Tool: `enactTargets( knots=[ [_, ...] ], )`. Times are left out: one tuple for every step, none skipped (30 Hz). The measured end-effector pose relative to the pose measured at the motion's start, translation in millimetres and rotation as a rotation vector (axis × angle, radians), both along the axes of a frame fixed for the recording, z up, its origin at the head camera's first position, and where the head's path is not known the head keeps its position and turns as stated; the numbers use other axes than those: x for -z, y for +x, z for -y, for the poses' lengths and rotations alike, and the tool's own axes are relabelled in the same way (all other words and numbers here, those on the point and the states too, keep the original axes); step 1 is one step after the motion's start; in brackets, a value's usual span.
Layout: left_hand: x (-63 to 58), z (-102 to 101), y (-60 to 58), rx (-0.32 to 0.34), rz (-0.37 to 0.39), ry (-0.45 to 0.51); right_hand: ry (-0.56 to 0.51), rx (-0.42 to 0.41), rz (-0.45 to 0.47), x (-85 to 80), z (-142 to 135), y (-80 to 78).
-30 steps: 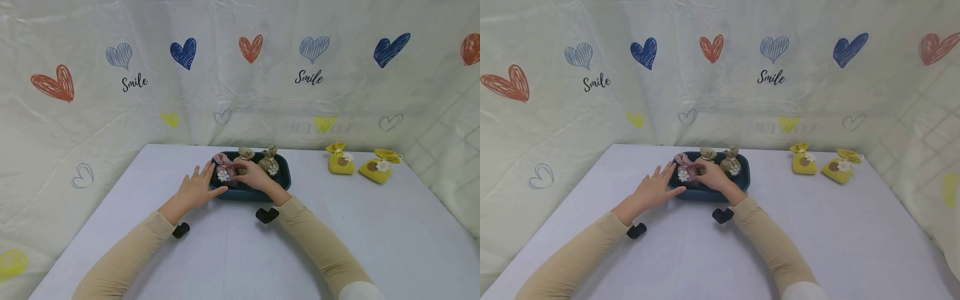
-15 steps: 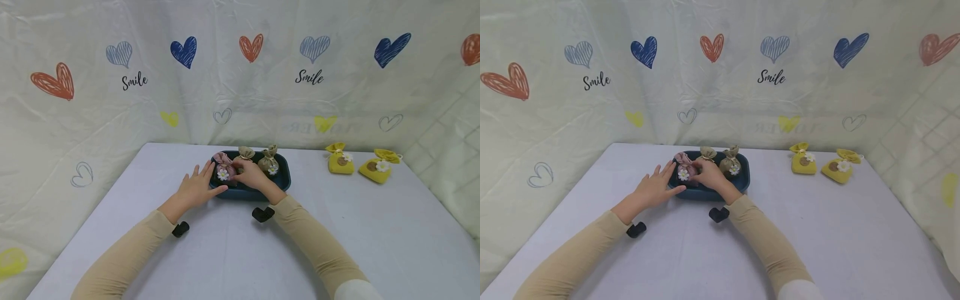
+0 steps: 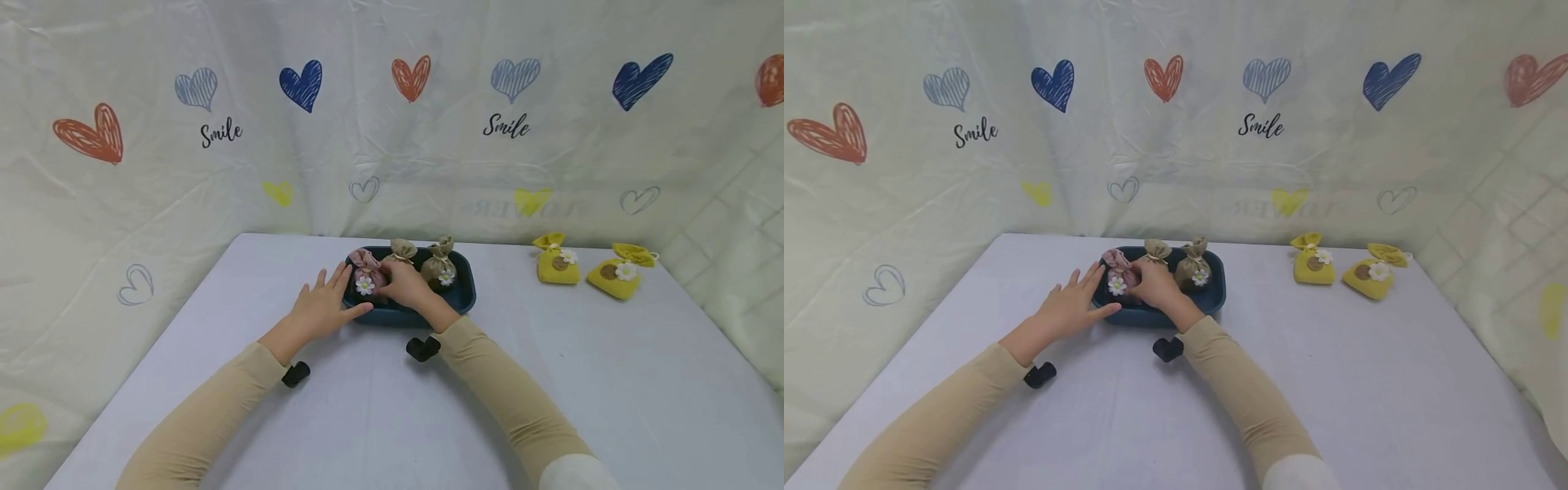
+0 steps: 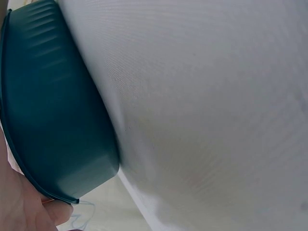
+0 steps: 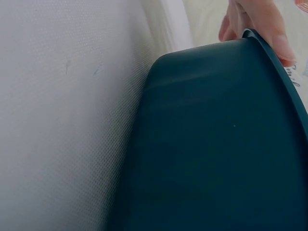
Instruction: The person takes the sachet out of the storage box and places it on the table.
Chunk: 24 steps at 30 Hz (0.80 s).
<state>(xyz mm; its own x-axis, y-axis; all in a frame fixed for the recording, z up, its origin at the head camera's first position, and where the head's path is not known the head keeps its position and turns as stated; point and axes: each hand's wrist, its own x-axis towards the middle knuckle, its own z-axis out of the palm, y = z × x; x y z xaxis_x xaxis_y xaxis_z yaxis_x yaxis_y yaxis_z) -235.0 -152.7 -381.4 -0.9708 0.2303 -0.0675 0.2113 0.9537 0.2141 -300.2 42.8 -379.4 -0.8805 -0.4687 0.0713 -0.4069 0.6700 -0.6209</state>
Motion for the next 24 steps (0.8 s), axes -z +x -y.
enactTargets(
  knots=[
    [-0.1,0.2,0.0,0.001,0.001,0.0,0.019,0.005,-0.009,0.0,1.5,-0.2],
    [-0.2,0.3,0.0,0.001,0.003,0.002,0.039,0.012,-0.016,0.1,2.9,-0.3],
    [-0.4,0.4,0.1,0.001,0.004,0.002,0.056,0.02,-0.019,0.3,4.3,-0.3],
    [-0.5,0.5,0.1,0.001,0.005,0.003,0.072,0.027,-0.021,0.2,5.5,-0.3],
    [-0.8,0.4,0.5,0.001,0.006,0.002,0.084,0.034,-0.023,0.0,6.6,0.2],
    [-1.0,0.2,0.6,0.0,0.007,0.001,0.091,0.039,-0.023,-0.3,7.3,0.7],
    [-0.8,0.1,0.3,0.0,0.006,0.0,0.097,0.044,-0.022,-0.8,7.8,1.3],
    [-0.9,0.0,0.2,0.0,0.006,0.001,0.102,0.049,-0.019,-1.5,8.2,2.1],
    [-0.8,-0.1,0.1,-0.001,0.004,-0.001,0.103,0.048,-0.031,-2.5,8.4,3.5],
    [-0.6,-0.2,-0.1,-0.001,0.004,-0.001,0.103,0.05,-0.033,-3.3,8.4,4.6],
    [-0.5,-0.3,-0.2,-0.001,0.003,-0.001,0.099,0.05,-0.034,-4.0,8.4,5.8],
    [-0.5,-0.5,-0.2,-0.001,0.004,-0.002,0.092,0.049,-0.036,-4.7,8.3,6.6],
    [-0.6,-0.6,-0.1,-0.002,0.004,-0.001,0.087,0.05,-0.037,-4.9,8.5,6.8],
    [-0.7,-0.6,0.0,-0.002,0.004,-0.001,0.084,0.05,-0.04,-4.3,8.7,6.5],
    [-0.8,-0.7,0.1,-0.002,0.004,-0.003,0.082,0.052,-0.047,-4.0,8.8,6.5],
    [-0.8,-0.7,0.2,-0.002,0.004,-0.004,0.079,0.056,-0.036,-3.6,9.1,5.8],
    [-0.9,-0.8,0.3,-0.001,0.003,-0.006,0.08,0.057,-0.04,-3.5,9.1,5.4],
    [-0.9,-0.9,0.2,-0.001,0.003,-0.008,0.081,0.059,-0.043,-2.9,9.2,4.6],
    [-0.9,-1.0,0.2,-0.002,0.004,-0.008,0.083,0.061,-0.044,-2.3,9.3,3.8],
    [-0.9,-1.1,0.2,-0.003,0.004,-0.009,0.085,0.062,-0.047,-2.2,9.2,3.6],
    [-0.8,-1.2,0.2,-0.004,0.005,-0.011,0.082,0.063,-0.047,-2.7,9.1,4.1],
    [-0.9,-1.3,0.2,-0.005,0.006,-0.013,0.077,0.062,-0.046,-2.7,8.7,4.1],
    [-0.9,-1.5,0.1,-0.006,0.006,-0.016,0.072,0.06,-0.045,-2.7,8.3,4.1],
    [-1.0,-1.6,0.1,-0.006,0.007,-0.018,0.063,0.059,-0.044,-2.4,7.9,4.2]
  ],
)
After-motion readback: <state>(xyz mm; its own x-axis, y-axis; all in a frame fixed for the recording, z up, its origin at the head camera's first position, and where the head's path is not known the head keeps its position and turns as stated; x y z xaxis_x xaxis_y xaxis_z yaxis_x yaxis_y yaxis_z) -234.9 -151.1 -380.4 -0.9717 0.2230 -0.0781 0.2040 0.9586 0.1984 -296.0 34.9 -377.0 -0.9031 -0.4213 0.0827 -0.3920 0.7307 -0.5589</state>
